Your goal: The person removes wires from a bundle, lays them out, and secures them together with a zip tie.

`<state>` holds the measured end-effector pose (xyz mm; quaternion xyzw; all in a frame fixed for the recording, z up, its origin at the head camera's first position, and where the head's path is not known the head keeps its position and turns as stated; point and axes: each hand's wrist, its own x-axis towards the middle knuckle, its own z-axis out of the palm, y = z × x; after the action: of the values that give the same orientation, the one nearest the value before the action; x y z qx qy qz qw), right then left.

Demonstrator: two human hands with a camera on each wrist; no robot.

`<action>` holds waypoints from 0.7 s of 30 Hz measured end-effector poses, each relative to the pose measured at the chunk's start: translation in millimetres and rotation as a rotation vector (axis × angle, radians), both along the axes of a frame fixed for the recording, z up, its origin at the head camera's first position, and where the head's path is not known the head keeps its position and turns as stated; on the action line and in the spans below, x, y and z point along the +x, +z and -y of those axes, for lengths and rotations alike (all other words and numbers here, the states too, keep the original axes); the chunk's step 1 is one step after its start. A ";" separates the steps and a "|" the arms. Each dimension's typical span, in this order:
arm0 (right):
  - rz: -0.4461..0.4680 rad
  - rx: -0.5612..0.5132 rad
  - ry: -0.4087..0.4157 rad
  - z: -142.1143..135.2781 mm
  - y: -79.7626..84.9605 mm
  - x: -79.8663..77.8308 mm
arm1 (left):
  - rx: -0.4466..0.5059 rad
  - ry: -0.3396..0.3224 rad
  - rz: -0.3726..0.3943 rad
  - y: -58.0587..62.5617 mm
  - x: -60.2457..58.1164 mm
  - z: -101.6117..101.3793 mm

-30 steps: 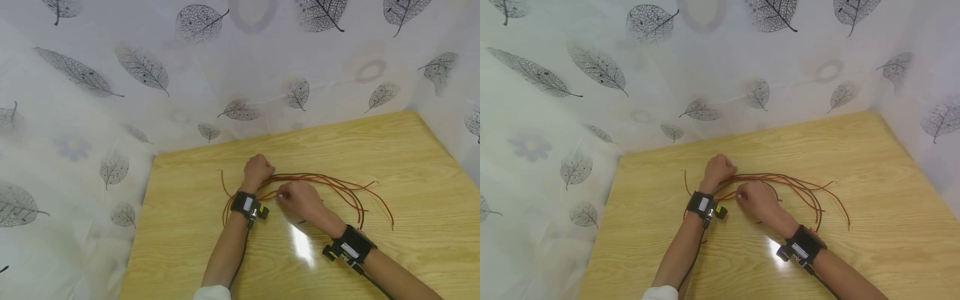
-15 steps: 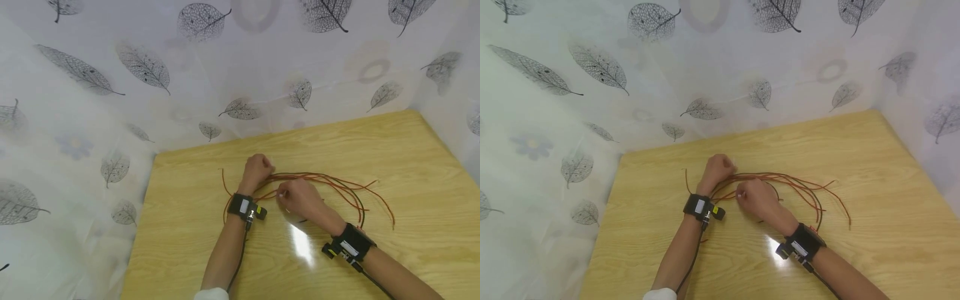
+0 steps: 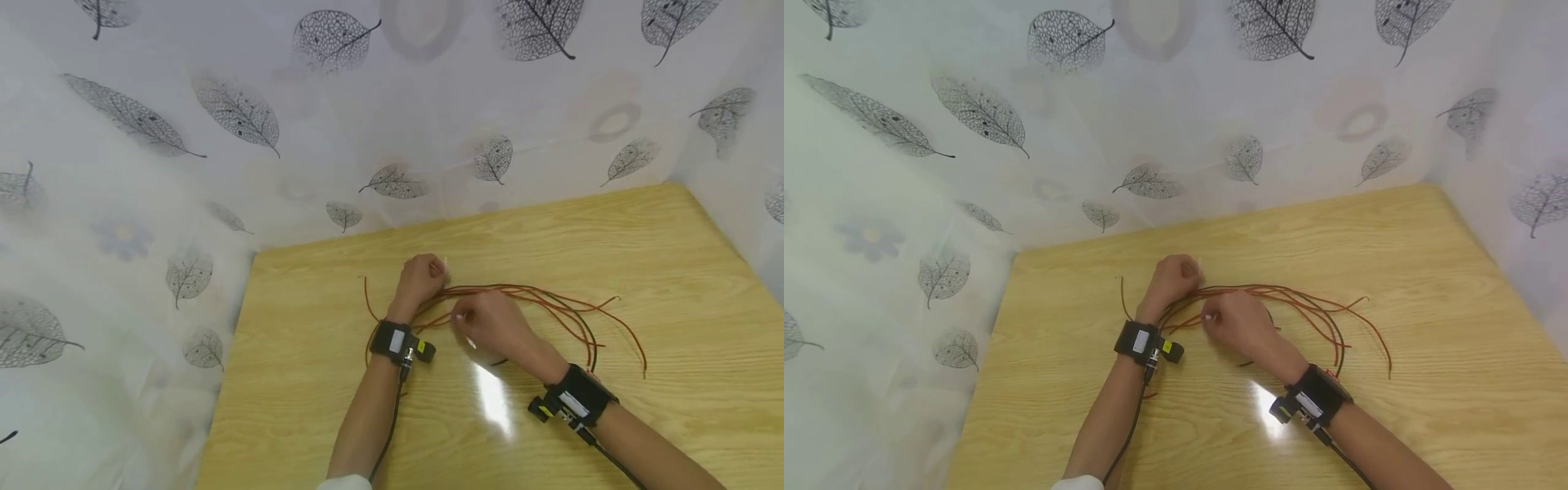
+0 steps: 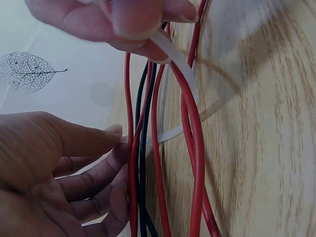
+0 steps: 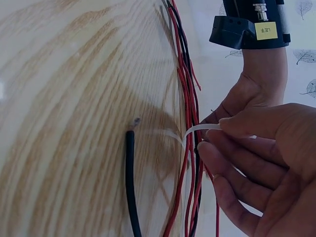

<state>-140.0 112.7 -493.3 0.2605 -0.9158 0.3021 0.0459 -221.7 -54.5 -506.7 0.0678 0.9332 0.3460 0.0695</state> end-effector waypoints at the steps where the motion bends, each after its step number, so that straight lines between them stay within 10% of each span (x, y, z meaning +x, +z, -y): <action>1: 0.000 -0.006 -0.001 0.7 -0.2 -0.3 | 0.005 -0.006 -0.006 0.2 0.7 0.7; 21: 0.124 -0.182 0.037 8.0 -7.9 5.5 | 0.126 -0.055 -0.067 -3.1 13.4 15.4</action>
<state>-134.5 104.6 -501.2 0.2530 -0.8807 0.4004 0.0072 -208.2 -69.9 -509.9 0.1093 0.9092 0.3993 0.0432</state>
